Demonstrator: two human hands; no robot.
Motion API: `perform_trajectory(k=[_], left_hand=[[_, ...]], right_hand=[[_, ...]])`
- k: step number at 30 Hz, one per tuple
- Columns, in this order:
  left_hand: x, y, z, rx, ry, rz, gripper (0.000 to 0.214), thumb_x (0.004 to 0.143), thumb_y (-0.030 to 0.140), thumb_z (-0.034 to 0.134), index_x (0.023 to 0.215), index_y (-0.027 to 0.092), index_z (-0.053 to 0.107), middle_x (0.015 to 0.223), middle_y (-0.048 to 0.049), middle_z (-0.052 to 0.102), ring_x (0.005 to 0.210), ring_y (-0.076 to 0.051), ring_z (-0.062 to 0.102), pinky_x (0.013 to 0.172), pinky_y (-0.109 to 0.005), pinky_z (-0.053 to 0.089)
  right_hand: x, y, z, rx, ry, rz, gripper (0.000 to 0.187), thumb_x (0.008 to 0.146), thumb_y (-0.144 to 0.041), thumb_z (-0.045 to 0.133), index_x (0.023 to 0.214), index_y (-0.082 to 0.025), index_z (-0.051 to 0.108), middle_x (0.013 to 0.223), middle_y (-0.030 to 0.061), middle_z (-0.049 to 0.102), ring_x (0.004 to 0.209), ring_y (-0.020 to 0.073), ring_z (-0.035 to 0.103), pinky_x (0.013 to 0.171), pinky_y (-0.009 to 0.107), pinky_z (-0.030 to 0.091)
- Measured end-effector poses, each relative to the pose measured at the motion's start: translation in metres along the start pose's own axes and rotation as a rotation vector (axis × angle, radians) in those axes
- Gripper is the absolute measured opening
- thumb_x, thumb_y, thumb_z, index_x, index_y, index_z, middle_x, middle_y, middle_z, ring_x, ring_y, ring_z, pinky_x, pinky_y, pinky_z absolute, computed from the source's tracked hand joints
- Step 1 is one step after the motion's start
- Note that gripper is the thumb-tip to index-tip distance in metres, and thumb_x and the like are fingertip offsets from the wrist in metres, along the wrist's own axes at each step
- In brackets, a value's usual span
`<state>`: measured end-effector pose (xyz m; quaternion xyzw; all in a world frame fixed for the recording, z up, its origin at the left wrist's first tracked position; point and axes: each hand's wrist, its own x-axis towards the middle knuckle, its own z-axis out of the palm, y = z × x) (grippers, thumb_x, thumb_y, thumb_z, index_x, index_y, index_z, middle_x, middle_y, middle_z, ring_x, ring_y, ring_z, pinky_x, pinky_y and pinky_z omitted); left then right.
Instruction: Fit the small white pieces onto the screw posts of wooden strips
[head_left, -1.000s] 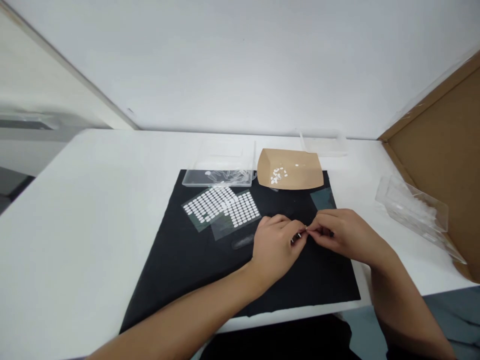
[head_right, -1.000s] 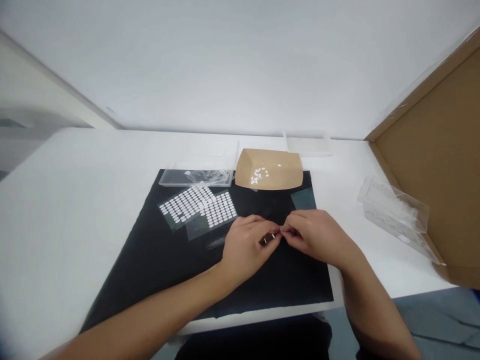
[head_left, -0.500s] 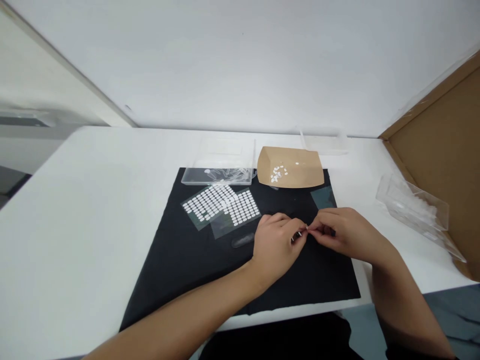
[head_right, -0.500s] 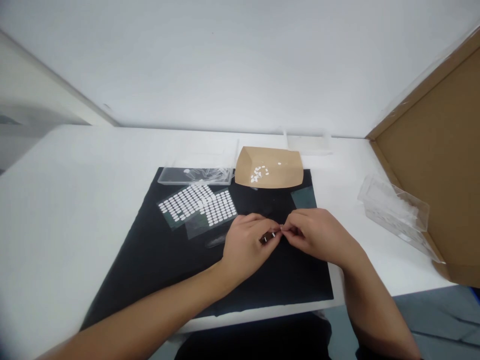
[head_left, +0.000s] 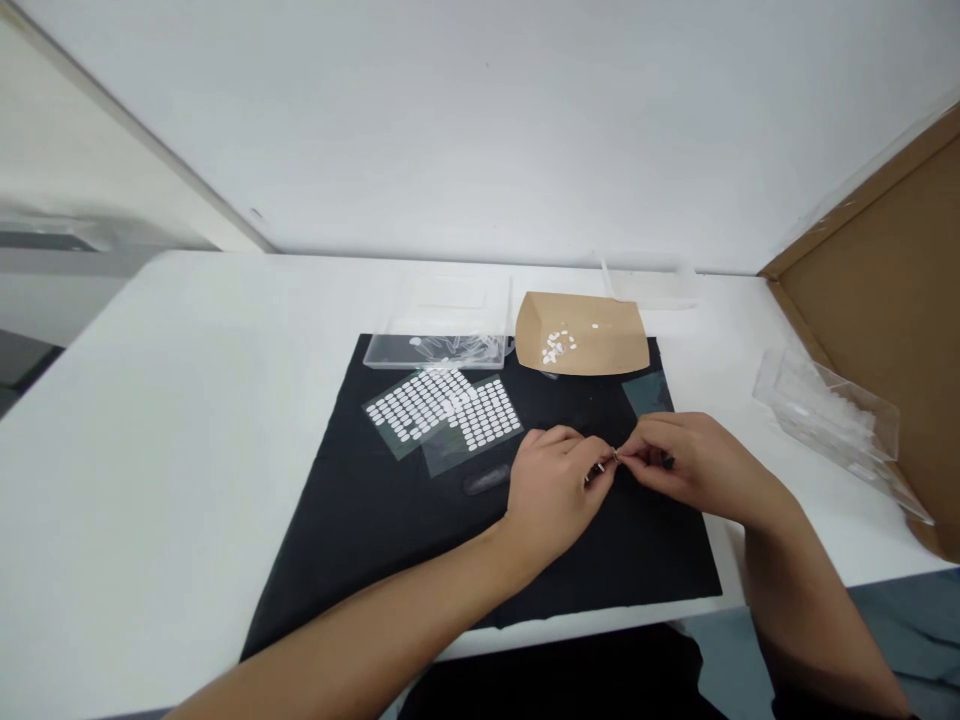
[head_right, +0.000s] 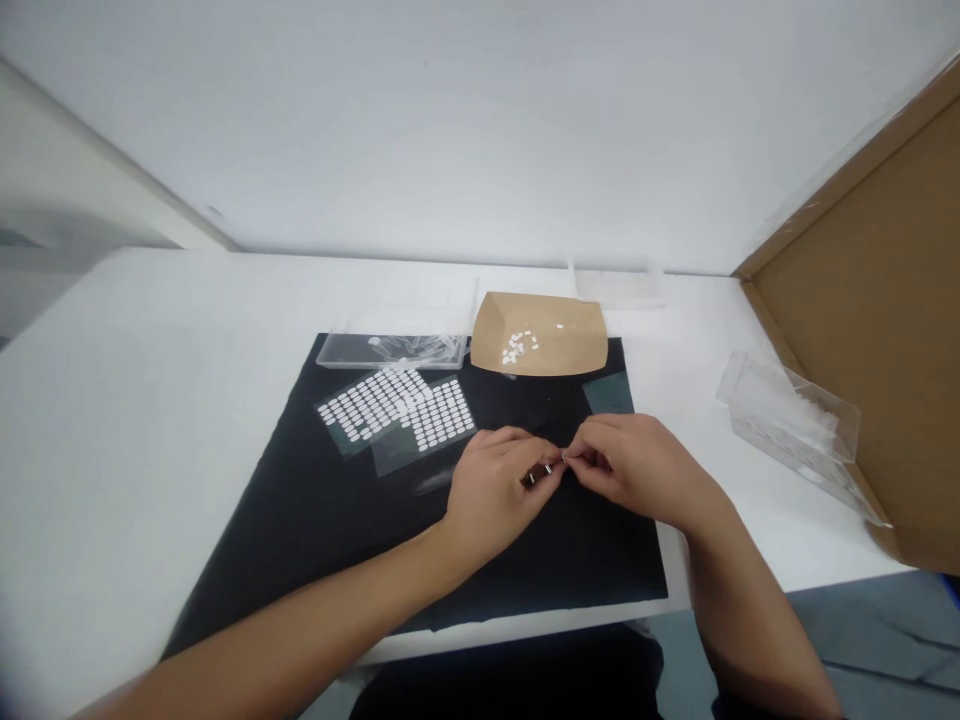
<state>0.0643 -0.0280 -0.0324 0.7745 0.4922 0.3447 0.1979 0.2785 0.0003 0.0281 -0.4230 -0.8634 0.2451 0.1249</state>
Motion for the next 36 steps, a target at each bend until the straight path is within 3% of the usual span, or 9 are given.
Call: perform_trajectory(k=[26, 32, 36], left_hand=[[-0.0001, -0.0018, 0.0009, 0.015, -0.040, -0.005, 0.013, 0.089, 0.015, 0.081, 0.085, 0.024, 0.073, 0.081, 0.0050, 0.080, 0.083, -0.019, 0.073, 0.074, -0.037, 0.040], [-0.0005, -0.0025, 0.0010, 0.009, -0.055, -0.013, 0.014, 0.089, 0.014, 0.081, 0.087, 0.024, 0.072, 0.083, 0.0050, 0.080, 0.084, -0.020, 0.074, 0.074, -0.037, 0.039], [0.0001, -0.0022, 0.0006, 0.016, -0.060, -0.020, 0.013, 0.089, 0.014, 0.081, 0.087, 0.024, 0.072, 0.083, 0.0037, 0.080, 0.083, -0.020, 0.073, 0.074, -0.037, 0.040]], right_hand=[[-0.0004, 0.0010, 0.0000, -0.026, -0.070, 0.018, 0.005, 0.101, -0.023, 0.068, 0.097, -0.023, 0.070, 0.088, -0.0008, 0.072, 0.076, 0.0155, 0.067, 0.068, 0.026, 0.045], [-0.0046, -0.0010, 0.0034, -0.123, -0.054, -0.032, 0.012, 0.108, -0.028, 0.062, 0.100, -0.023, 0.070, 0.091, 0.0002, 0.072, 0.078, 0.0160, 0.066, 0.068, 0.028, 0.044], [-0.0060, -0.0050, 0.0054, -0.259, -0.044, -0.072, 0.030, 0.113, -0.033, 0.052, 0.092, -0.021, 0.070, 0.084, 0.0025, 0.070, 0.072, 0.0173, 0.064, 0.063, 0.031, 0.039]])
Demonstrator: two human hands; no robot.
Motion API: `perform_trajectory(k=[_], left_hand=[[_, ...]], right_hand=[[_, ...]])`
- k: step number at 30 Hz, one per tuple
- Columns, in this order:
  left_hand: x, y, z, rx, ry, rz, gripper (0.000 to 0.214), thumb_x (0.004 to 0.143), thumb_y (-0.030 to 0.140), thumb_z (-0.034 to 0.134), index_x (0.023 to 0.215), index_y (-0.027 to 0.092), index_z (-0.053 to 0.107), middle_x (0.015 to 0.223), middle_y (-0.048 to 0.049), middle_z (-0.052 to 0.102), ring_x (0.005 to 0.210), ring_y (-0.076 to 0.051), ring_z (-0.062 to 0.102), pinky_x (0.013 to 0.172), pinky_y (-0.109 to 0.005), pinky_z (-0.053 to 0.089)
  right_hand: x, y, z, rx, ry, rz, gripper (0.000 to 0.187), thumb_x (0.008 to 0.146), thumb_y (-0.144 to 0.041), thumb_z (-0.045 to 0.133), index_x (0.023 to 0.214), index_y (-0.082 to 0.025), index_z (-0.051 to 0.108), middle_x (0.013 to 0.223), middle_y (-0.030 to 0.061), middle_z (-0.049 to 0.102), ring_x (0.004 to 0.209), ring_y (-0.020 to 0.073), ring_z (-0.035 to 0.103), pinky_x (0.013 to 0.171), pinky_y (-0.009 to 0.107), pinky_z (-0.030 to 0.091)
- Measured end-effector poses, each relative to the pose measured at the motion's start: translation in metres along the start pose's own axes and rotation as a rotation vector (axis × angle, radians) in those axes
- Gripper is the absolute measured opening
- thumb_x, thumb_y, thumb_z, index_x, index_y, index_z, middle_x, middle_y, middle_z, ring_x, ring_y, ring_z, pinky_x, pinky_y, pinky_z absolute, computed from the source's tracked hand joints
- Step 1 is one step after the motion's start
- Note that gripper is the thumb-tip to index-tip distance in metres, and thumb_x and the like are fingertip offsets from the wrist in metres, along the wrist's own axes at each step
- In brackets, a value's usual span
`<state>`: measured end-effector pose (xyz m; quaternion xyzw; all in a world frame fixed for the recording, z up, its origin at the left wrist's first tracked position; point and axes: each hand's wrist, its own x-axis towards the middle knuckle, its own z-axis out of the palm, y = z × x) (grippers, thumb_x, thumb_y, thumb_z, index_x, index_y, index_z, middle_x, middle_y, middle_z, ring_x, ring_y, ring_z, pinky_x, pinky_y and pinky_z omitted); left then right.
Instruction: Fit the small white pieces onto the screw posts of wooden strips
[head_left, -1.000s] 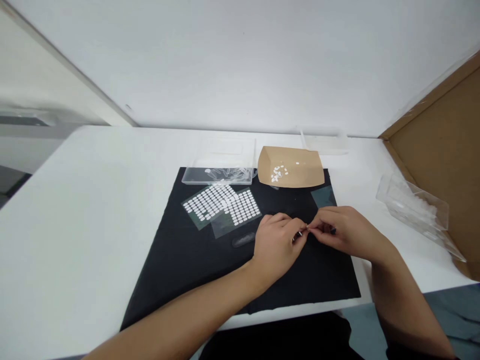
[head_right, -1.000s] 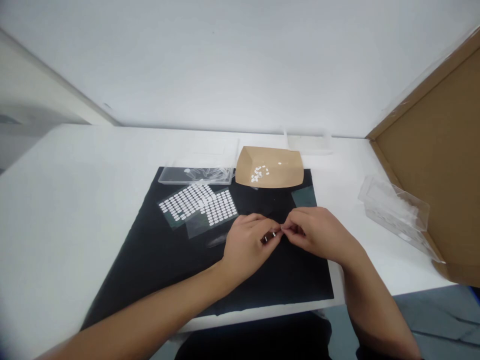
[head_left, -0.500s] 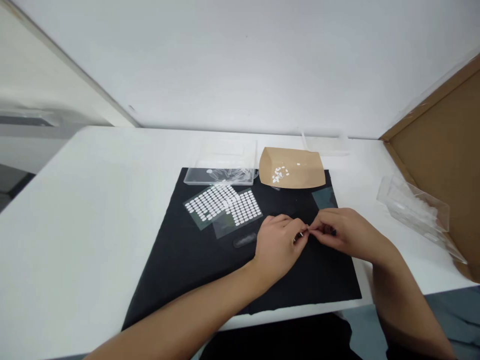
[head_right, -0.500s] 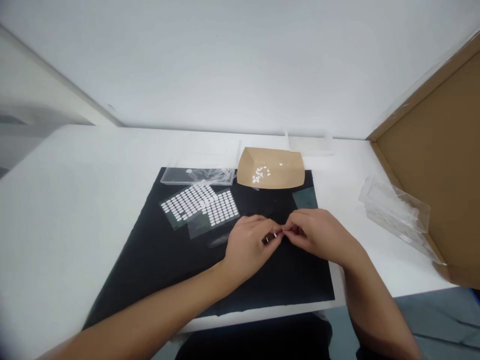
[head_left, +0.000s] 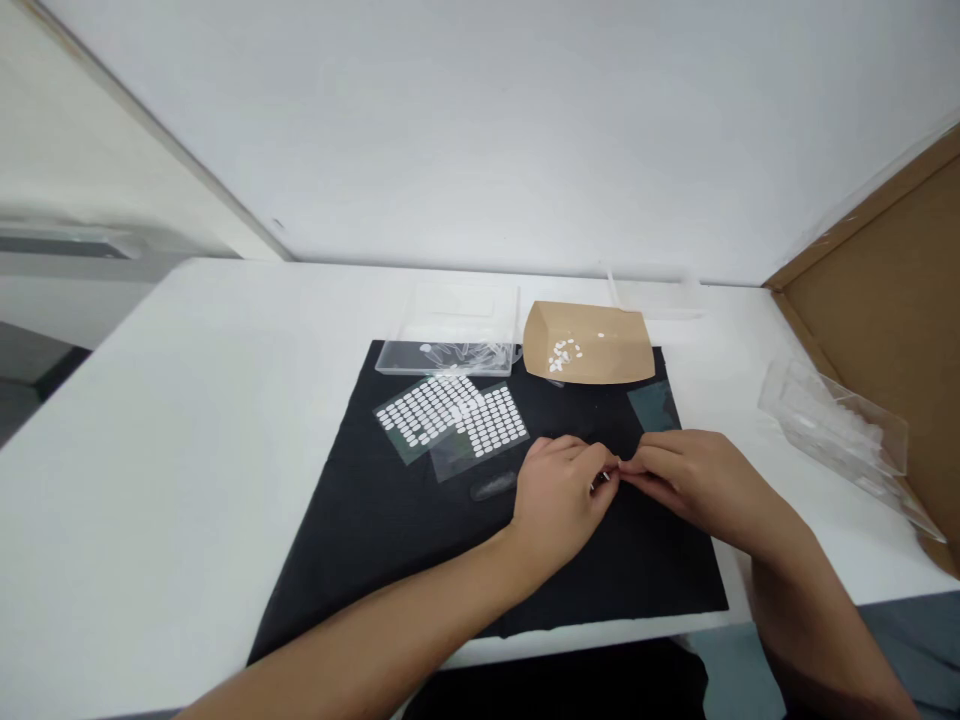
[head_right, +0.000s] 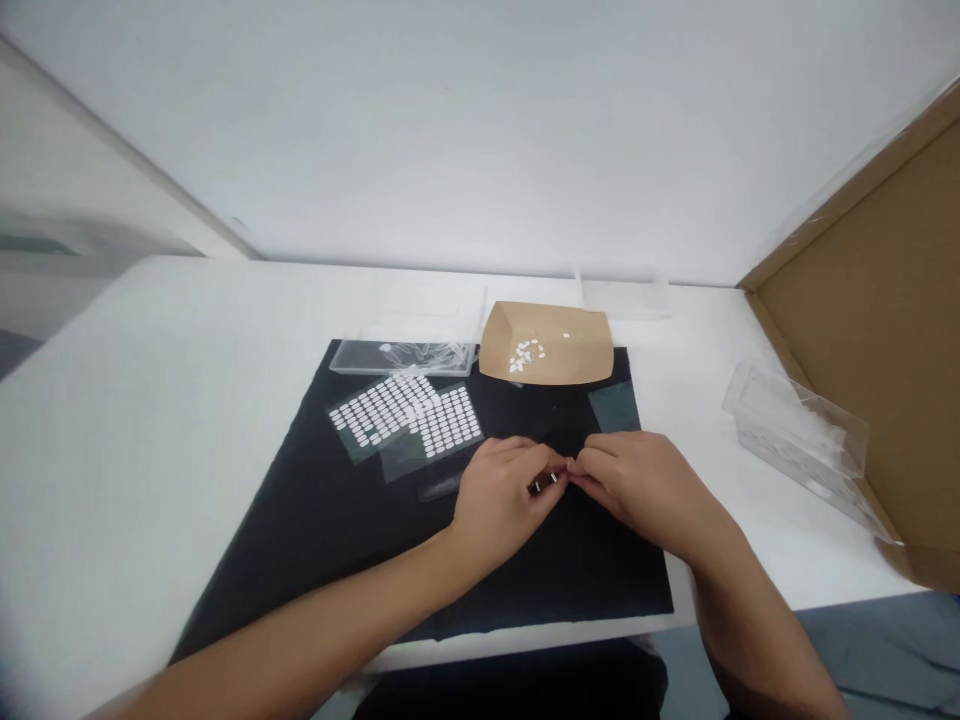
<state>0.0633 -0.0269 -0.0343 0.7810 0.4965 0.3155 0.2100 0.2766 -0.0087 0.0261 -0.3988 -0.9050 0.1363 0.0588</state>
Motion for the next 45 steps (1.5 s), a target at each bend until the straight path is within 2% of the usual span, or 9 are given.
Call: perform_trajectory(k=[3, 6, 11, 15, 19, 25, 31, 37, 45], left_hand=[[0.000, 0.001, 0.000, -0.003, -0.001, -0.004, 0.013, 0.089, 0.014, 0.080, 0.087, 0.024, 0.072, 0.081, 0.0034, 0.079, 0.082, -0.020, 0.073, 0.074, -0.037, 0.040], [0.000, 0.001, -0.001, 0.001, 0.002, -0.006, 0.012, 0.090, 0.015, 0.080, 0.086, 0.024, 0.072, 0.081, 0.0027, 0.079, 0.082, -0.021, 0.073, 0.074, -0.037, 0.040], [-0.001, 0.001, -0.001, -0.014, 0.006, -0.001, 0.015, 0.087, 0.012, 0.080, 0.091, 0.024, 0.072, 0.084, 0.0030, 0.080, 0.085, -0.021, 0.074, 0.076, -0.038, 0.041], [-0.002, 0.001, -0.001, -0.032, 0.025, 0.008, 0.011, 0.091, 0.015, 0.078, 0.091, 0.023, 0.070, 0.086, 0.0033, 0.081, 0.084, -0.020, 0.075, 0.076, -0.038, 0.040], [-0.002, 0.001, 0.000, -0.027, 0.036, 0.008, 0.011, 0.092, 0.016, 0.078, 0.091, 0.023, 0.069, 0.085, 0.0031, 0.081, 0.084, -0.020, 0.075, 0.076, -0.038, 0.040], [-0.002, 0.001, -0.001, -0.022, -0.003, -0.008, 0.015, 0.088, 0.011, 0.077, 0.092, 0.024, 0.070, 0.086, 0.0036, 0.081, 0.086, -0.021, 0.075, 0.078, -0.039, 0.040], [-0.002, 0.000, -0.001, -0.017, -0.003, -0.001, 0.015, 0.088, 0.010, 0.075, 0.091, 0.024, 0.070, 0.085, 0.0030, 0.081, 0.085, -0.021, 0.074, 0.078, -0.039, 0.040], [-0.003, -0.001, 0.001, -0.008, 0.014, 0.008, 0.014, 0.088, 0.011, 0.076, 0.089, 0.023, 0.069, 0.082, 0.0032, 0.079, 0.082, -0.021, 0.074, 0.076, -0.039, 0.038], [-0.002, 0.001, -0.002, 0.005, -0.005, 0.006, 0.012, 0.089, 0.012, 0.074, 0.091, 0.023, 0.070, 0.083, 0.0026, 0.079, 0.084, -0.021, 0.073, 0.078, -0.040, 0.039]], right_hand=[[0.000, -0.003, 0.001, -0.103, 0.029, -0.030, 0.038, 0.115, -0.032, 0.047, 0.085, -0.021, 0.068, 0.076, 0.0023, 0.067, 0.066, 0.0169, 0.058, 0.059, 0.033, 0.032], [0.000, -0.003, 0.001, -0.142, 0.035, -0.049, 0.038, 0.114, -0.030, 0.048, 0.083, -0.022, 0.068, 0.074, 0.0018, 0.065, 0.064, 0.0163, 0.055, 0.058, 0.033, 0.029], [0.000, 0.002, -0.002, 0.042, 0.009, -0.071, 0.026, 0.113, -0.034, 0.055, 0.098, -0.024, 0.074, 0.084, 0.0010, 0.070, 0.072, 0.0156, 0.063, 0.064, 0.030, 0.038], [0.002, 0.003, -0.002, 0.234, 0.085, 0.061, 0.014, 0.107, -0.033, 0.064, 0.101, -0.025, 0.074, 0.089, -0.0002, 0.072, 0.077, 0.0144, 0.066, 0.068, 0.027, 0.045], [0.005, 0.003, 0.002, 0.287, 0.100, 0.186, 0.016, 0.102, -0.036, 0.070, 0.092, -0.024, 0.073, 0.084, -0.0014, 0.071, 0.072, 0.0136, 0.065, 0.064, 0.026, 0.046], [0.007, 0.000, 0.005, 0.277, 0.055, 0.243, 0.019, 0.098, -0.037, 0.074, 0.084, -0.023, 0.071, 0.079, -0.0014, 0.071, 0.069, 0.0142, 0.065, 0.062, 0.027, 0.046], [0.009, -0.001, 0.011, 0.288, 0.019, 0.259, 0.012, 0.096, -0.031, 0.070, 0.087, -0.023, 0.071, 0.078, -0.0007, 0.072, 0.069, 0.0152, 0.067, 0.062, 0.026, 0.046], [0.010, -0.006, 0.012, 0.190, 0.020, 0.263, 0.021, 0.099, -0.033, 0.065, 0.081, -0.023, 0.067, 0.075, -0.0009, 0.070, 0.066, 0.0153, 0.063, 0.061, 0.028, 0.040], [0.010, -0.005, 0.014, 0.131, 0.013, 0.237, 0.018, 0.098, -0.031, 0.065, 0.082, -0.024, 0.065, 0.068, -0.0041, 0.066, 0.061, 0.0136, 0.059, 0.059, 0.028, 0.033]])
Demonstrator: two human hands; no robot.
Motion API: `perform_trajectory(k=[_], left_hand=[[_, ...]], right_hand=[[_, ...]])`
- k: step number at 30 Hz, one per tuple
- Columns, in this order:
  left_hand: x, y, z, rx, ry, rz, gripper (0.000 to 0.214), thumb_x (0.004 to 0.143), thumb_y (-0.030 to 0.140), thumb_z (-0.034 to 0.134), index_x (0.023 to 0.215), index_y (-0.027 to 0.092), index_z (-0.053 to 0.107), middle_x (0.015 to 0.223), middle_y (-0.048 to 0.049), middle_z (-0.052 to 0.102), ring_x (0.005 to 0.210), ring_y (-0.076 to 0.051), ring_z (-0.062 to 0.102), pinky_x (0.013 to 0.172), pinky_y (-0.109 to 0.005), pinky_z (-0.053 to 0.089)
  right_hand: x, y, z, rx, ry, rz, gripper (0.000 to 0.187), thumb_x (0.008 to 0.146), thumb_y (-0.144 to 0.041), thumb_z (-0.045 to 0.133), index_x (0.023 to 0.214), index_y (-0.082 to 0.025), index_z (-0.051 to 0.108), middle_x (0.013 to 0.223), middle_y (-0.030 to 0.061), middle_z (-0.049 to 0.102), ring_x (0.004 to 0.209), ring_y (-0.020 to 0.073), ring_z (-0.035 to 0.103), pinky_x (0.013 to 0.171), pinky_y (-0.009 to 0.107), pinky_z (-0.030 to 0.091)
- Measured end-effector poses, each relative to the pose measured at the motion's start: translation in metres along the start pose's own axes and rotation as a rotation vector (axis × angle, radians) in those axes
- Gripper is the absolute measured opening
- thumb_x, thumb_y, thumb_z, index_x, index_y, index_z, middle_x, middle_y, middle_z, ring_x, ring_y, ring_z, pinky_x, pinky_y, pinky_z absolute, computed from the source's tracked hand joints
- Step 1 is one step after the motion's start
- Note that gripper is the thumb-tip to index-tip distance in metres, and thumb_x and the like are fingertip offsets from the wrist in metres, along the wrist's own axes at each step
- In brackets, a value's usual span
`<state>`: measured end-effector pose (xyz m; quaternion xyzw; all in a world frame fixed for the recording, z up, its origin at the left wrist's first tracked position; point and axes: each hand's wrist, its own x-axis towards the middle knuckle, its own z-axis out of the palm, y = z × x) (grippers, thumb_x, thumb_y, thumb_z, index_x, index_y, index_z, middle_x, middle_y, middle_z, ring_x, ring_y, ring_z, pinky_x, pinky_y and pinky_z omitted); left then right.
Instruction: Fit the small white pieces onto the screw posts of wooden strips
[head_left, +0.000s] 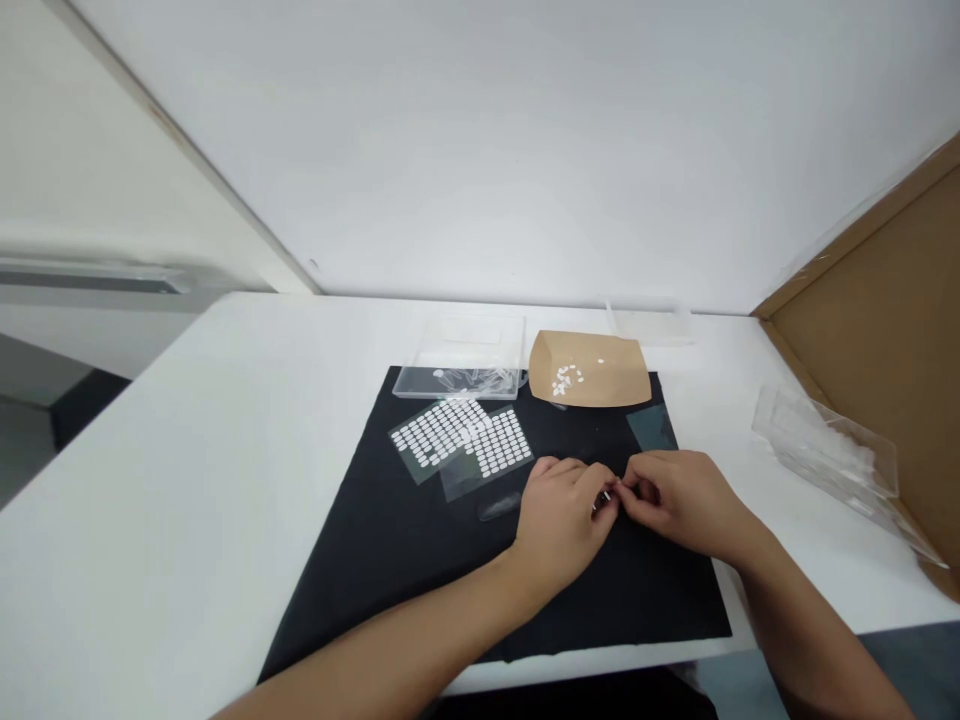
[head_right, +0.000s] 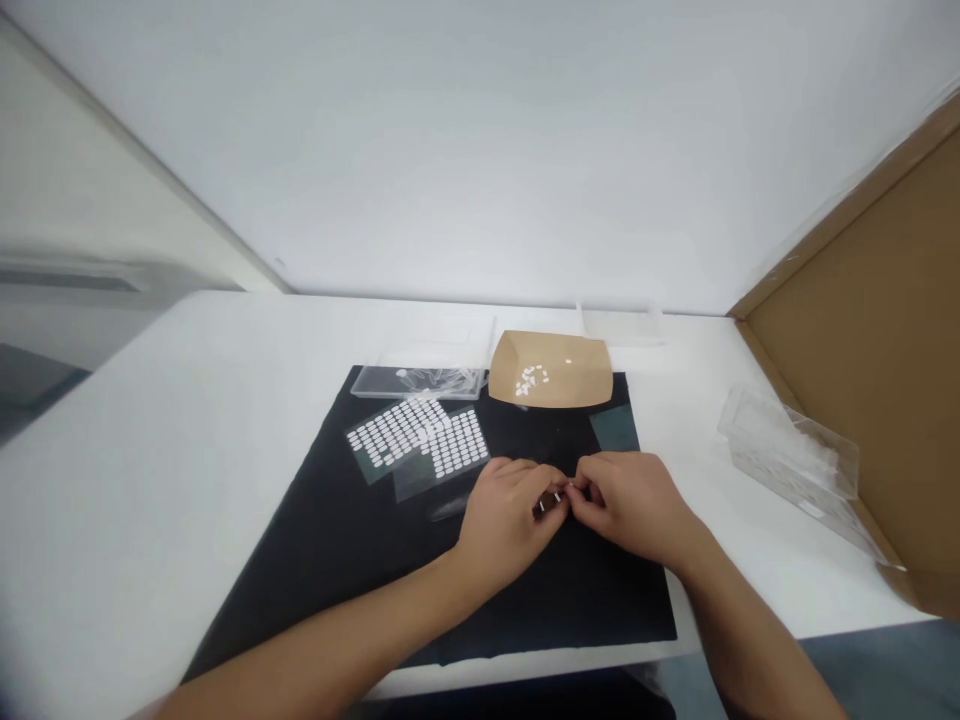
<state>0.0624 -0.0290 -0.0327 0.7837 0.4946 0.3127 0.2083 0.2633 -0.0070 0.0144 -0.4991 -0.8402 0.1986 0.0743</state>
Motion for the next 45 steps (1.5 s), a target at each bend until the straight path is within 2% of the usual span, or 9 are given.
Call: perform_trajectory(k=[5, 10, 15, 18, 21, 23, 26, 32, 45], left_hand=[[-0.001, -0.003, -0.004, -0.007, 0.012, 0.044, 0.013, 0.086, 0.021, 0.079, 0.098, 0.024, 0.074, 0.086, -0.0001, 0.080, 0.087, -0.023, 0.075, 0.079, -0.041, 0.044], [0.006, -0.014, -0.035, -0.014, 0.111, 0.206, 0.035, 0.086, 0.050, 0.083, 0.105, 0.021, 0.077, 0.097, -0.0063, 0.084, 0.088, -0.025, 0.078, 0.081, -0.042, 0.050], [0.026, -0.051, -0.080, 0.202, 0.261, 0.118, 0.022, 0.102, 0.032, 0.061, 0.092, 0.021, 0.076, 0.085, -0.0056, 0.081, 0.080, -0.024, 0.074, 0.079, -0.039, 0.052], [0.035, -0.083, -0.106, 0.394, 0.109, 0.045, 0.030, 0.099, 0.048, 0.066, 0.095, 0.019, 0.076, 0.091, -0.0094, 0.079, 0.086, -0.030, 0.073, 0.079, -0.041, 0.053], [0.038, -0.110, -0.127, 0.400, -0.197, 0.121, 0.057, 0.082, 0.072, 0.077, 0.107, 0.021, 0.077, 0.103, -0.0113, 0.075, 0.097, -0.033, 0.070, 0.088, -0.043, 0.055], [0.038, -0.121, -0.136, 0.369, -0.295, 0.130, 0.073, 0.072, 0.079, 0.082, 0.117, 0.023, 0.075, 0.109, -0.0109, 0.073, 0.103, -0.034, 0.068, 0.091, -0.043, 0.055], [0.037, -0.125, -0.141, 0.316, -0.325, 0.108, 0.080, 0.067, 0.080, 0.085, 0.119, 0.021, 0.075, 0.112, -0.0116, 0.070, 0.106, -0.035, 0.065, 0.094, -0.046, 0.054], [0.036, -0.118, -0.141, 0.258, -0.408, 0.047, 0.067, 0.076, 0.062, 0.089, 0.125, 0.017, 0.079, 0.110, -0.0103, 0.068, 0.105, -0.033, 0.064, 0.097, -0.045, 0.053], [0.033, -0.111, -0.136, 0.328, -0.396, 0.098, 0.072, 0.072, 0.050, 0.090, 0.133, 0.015, 0.076, 0.125, -0.0134, 0.066, 0.110, -0.033, 0.064, 0.101, -0.045, 0.054]], right_hand=[[0.000, 0.004, 0.000, -0.001, 0.011, -0.028, 0.014, 0.099, -0.034, 0.066, 0.088, -0.024, 0.068, 0.071, -0.0031, 0.069, 0.064, 0.0144, 0.062, 0.060, 0.028, 0.036], [0.000, 0.009, -0.006, -0.002, -0.003, -0.073, 0.018, 0.101, -0.042, 0.067, 0.103, -0.025, 0.074, 0.076, -0.0017, 0.072, 0.066, 0.0152, 0.065, 0.063, 0.028, 0.039], [0.001, 0.013, -0.009, 0.001, -0.028, -0.083, 0.027, 0.105, -0.050, 0.065, 0.110, -0.025, 0.075, 0.080, -0.0008, 0.073, 0.072, 0.0165, 0.067, 0.065, 0.028, 0.040], [0.002, 0.014, -0.009, -0.001, -0.039, -0.073, 0.026, 0.106, -0.048, 0.065, 0.110, -0.025, 0.075, 0.082, -0.0007, 0.073, 0.072, 0.0163, 0.067, 0.065, 0.028, 0.040], [0.002, 0.013, -0.009, -0.004, -0.048, -0.078, 0.024, 0.107, -0.045, 0.063, 0.111, -0.025, 0.074, 0.083, -0.0003, 0.073, 0.073, 0.0163, 0.066, 0.066, 0.028, 0.041], [0.002, 0.013, -0.009, -0.007, -0.051, -0.083, 0.024, 0.108, -0.045, 0.061, 0.112, -0.025, 0.074, 0.085, 0.0000, 0.073, 0.074, 0.0167, 0.067, 0.067, 0.029, 0.042], [0.002, 0.013, -0.010, -0.003, -0.056, -0.075, 0.025, 0.109, -0.046, 0.060, 0.114, -0.025, 0.073, 0.086, 0.0003, 0.073, 0.074, 0.0173, 0.067, 0.067, 0.029, 0.042], [0.003, 0.017, -0.009, -0.007, -0.062, -0.046, 0.023, 0.109, -0.045, 0.060, 0.114, -0.026, 0.072, 0.086, -0.0001, 0.073, 0.075, 0.0183, 0.067, 0.067, 0.029, 0.042], [0.004, 0.024, -0.015, 0.049, -0.027, 0.017, 0.031, 0.110, -0.050, 0.053, 0.117, -0.027, 0.073, 0.087, 0.0009, 0.076, 0.076, 0.0205, 0.068, 0.072, 0.032, 0.045]])
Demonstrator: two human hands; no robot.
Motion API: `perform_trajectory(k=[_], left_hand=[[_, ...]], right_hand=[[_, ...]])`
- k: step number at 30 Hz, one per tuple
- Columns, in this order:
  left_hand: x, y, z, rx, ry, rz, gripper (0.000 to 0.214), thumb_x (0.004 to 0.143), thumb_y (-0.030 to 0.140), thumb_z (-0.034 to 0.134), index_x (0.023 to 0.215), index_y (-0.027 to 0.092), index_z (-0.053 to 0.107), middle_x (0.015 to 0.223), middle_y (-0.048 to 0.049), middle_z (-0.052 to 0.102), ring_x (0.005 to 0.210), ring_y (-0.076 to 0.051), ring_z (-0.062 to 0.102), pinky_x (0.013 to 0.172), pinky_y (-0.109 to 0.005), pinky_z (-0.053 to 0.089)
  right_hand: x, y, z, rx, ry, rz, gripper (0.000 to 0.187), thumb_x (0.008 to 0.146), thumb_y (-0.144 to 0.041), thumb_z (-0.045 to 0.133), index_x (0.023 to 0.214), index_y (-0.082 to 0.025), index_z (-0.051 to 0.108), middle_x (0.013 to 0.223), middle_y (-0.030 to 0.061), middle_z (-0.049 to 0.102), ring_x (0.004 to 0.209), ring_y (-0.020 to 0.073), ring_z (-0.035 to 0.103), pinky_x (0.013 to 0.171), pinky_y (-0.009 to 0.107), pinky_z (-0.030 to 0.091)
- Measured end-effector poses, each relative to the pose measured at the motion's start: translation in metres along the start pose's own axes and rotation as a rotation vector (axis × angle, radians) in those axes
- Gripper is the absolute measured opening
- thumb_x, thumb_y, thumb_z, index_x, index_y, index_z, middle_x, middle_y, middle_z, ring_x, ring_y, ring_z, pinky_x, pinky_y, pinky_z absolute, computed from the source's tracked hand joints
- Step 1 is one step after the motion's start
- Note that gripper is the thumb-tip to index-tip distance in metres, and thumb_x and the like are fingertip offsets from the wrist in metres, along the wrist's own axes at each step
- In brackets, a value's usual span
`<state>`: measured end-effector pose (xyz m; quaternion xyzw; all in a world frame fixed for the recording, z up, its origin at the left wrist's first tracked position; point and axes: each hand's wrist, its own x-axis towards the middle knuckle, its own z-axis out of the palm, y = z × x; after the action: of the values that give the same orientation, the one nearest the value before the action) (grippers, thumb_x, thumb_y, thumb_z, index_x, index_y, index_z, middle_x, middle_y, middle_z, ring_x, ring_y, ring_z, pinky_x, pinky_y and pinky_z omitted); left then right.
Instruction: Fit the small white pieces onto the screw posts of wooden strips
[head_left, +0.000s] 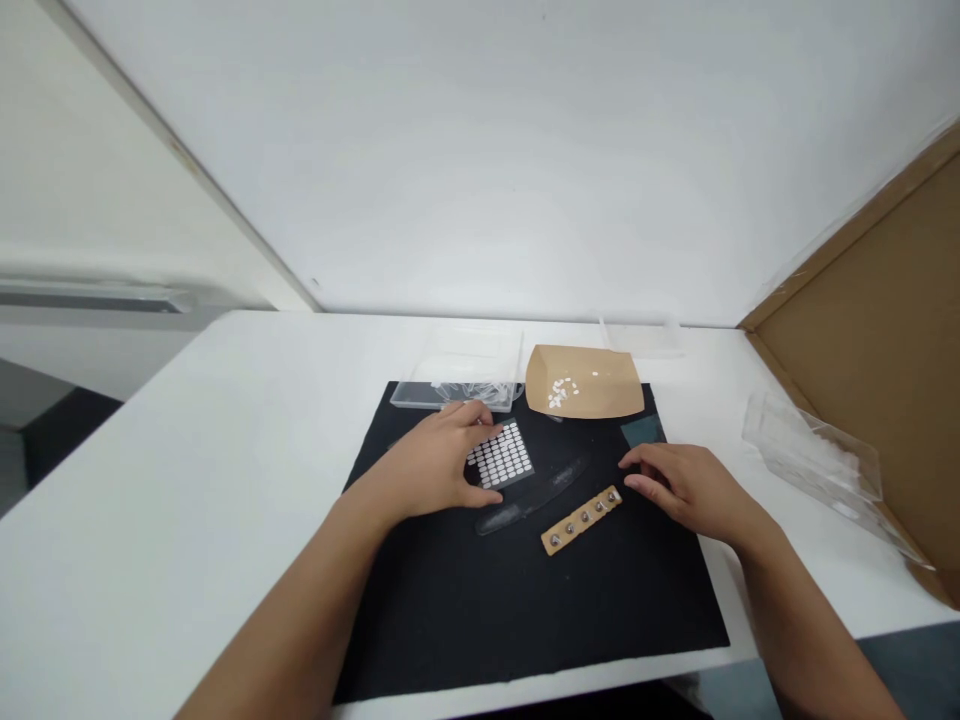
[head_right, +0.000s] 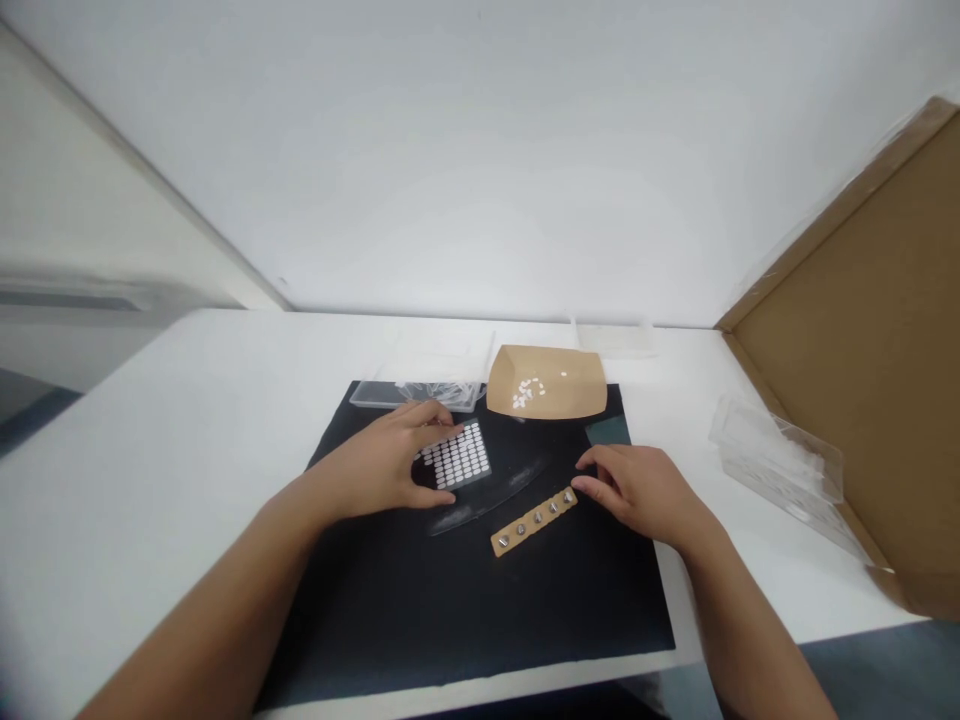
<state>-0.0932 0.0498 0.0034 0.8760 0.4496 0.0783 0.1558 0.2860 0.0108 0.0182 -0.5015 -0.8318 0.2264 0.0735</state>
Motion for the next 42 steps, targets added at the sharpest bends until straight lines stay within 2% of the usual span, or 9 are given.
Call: perform_trajectory(k=[4, 9, 15, 20, 23, 26, 28, 34, 42], left_hand=[[0.002, 0.008, 0.003, 0.047, 0.011, 0.028, 0.058, 0.078, 0.034, 0.082, 0.131, 0.012, 0.076, 0.125, -0.0146, 0.066, 0.113, -0.033, 0.065, 0.105, -0.045, 0.053], [0.005, 0.009, 0.004, 0.082, 0.033, 0.078, 0.036, 0.084, 0.019, 0.073, 0.119, 0.015, 0.080, 0.114, -0.0115, 0.070, 0.102, -0.029, 0.069, 0.094, -0.041, 0.055], [0.007, 0.005, 0.004, 0.256, 0.109, 0.159, 0.019, 0.095, 0.016, 0.066, 0.110, 0.019, 0.079, 0.101, -0.0089, 0.075, 0.093, -0.028, 0.071, 0.084, -0.040, 0.052], [0.005, 0.006, 0.001, 0.313, 0.440, 0.275, 0.018, 0.105, 0.021, 0.063, 0.117, 0.017, 0.075, 0.103, -0.0090, 0.080, 0.093, -0.026, 0.074, 0.078, -0.039, 0.052], [0.005, 0.016, 0.001, 0.279, 0.632, 0.341, 0.018, 0.107, 0.021, 0.063, 0.121, 0.017, 0.072, 0.105, -0.0080, 0.082, 0.093, -0.024, 0.076, 0.081, -0.037, 0.054], [0.006, 0.029, 0.004, 0.246, 0.734, 0.392, 0.019, 0.105, 0.018, 0.067, 0.123, 0.017, 0.071, 0.105, -0.0064, 0.083, 0.094, -0.022, 0.077, 0.081, -0.035, 0.056], [0.007, 0.036, 0.006, 0.229, 0.757, 0.410, 0.022, 0.103, 0.014, 0.069, 0.125, 0.018, 0.070, 0.109, -0.0068, 0.084, 0.100, -0.023, 0.079, 0.084, -0.036, 0.057], [0.006, 0.043, 0.016, 0.146, 0.774, 0.416, 0.037, 0.103, 0.009, 0.066, 0.136, 0.024, 0.069, 0.123, -0.0068, 0.083, 0.118, -0.025, 0.078, 0.095, -0.039, 0.056], [0.001, 0.040, 0.018, 0.164, 0.718, 0.398, 0.036, 0.108, 0.012, 0.058, 0.141, 0.024, 0.068, 0.130, -0.0089, 0.081, 0.130, -0.027, 0.073, 0.102, -0.042, 0.055]], right_hand=[[0.001, 0.002, 0.002, 0.005, 0.010, -0.014, 0.032, 0.110, -0.050, 0.052, 0.117, -0.028, 0.074, 0.092, 0.0024, 0.078, 0.081, 0.0219, 0.070, 0.076, 0.033, 0.047], [0.001, 0.003, 0.002, -0.003, -0.007, -0.013, 0.035, 0.112, -0.050, 0.046, 0.120, -0.028, 0.072, 0.103, 0.0034, 0.080, 0.088, 0.0235, 0.073, 0.081, 0.036, 0.050], [0.000, 0.005, 0.001, -0.017, -0.014, 0.000, 0.034, 0.113, -0.050, 0.045, 0.122, -0.029, 0.070, 0.102, 0.0026, 0.079, 0.088, 0.0235, 0.073, 0.081, 0.036, 0.050], [0.000, 0.006, 0.003, -0.014, 0.073, -0.017, 0.029, 0.112, -0.047, 0.049, 0.119, -0.029, 0.070, 0.100, 0.0028, 0.078, 0.084, 0.0223, 0.072, 0.079, 0.036, 0.051], [0.002, 0.001, 0.007, 0.029, 0.275, -0.092, 0.021, 0.111, -0.040, 0.054, 0.115, -0.027, 0.070, 0.098, 0.0041, 0.075, 0.084, 0.0210, 0.070, 0.078, 0.036, 0.053], [0.005, -0.014, 0.014, 0.177, 0.482, -0.215, 0.012, 0.107, -0.031, 0.060, 0.112, -0.027, 0.070, 0.099, 0.0054, 0.071, 0.088, 0.0208, 0.068, 0.076, 0.034, 0.055], [0.009, -0.029, 0.018, 0.273, 0.553, -0.231, 0.011, 0.104, -0.030, 0.064, 0.112, -0.027, 0.071, 0.100, 0.0057, 0.070, 0.088, 0.0213, 0.067, 0.076, 0.035, 0.056], [0.024, -0.069, 0.029, 0.355, 0.505, -0.130, 0.020, 0.097, -0.043, 0.074, 0.109, -0.027, 0.073, 0.109, 0.0081, 0.071, 0.099, 0.0255, 0.067, 0.082, 0.039, 0.058], [0.046, -0.088, 0.031, 0.380, 0.532, -0.092, 0.022, 0.092, -0.045, 0.081, 0.103, -0.027, 0.076, 0.109, 0.0058, 0.069, 0.102, 0.0249, 0.068, 0.093, 0.041, 0.056]])
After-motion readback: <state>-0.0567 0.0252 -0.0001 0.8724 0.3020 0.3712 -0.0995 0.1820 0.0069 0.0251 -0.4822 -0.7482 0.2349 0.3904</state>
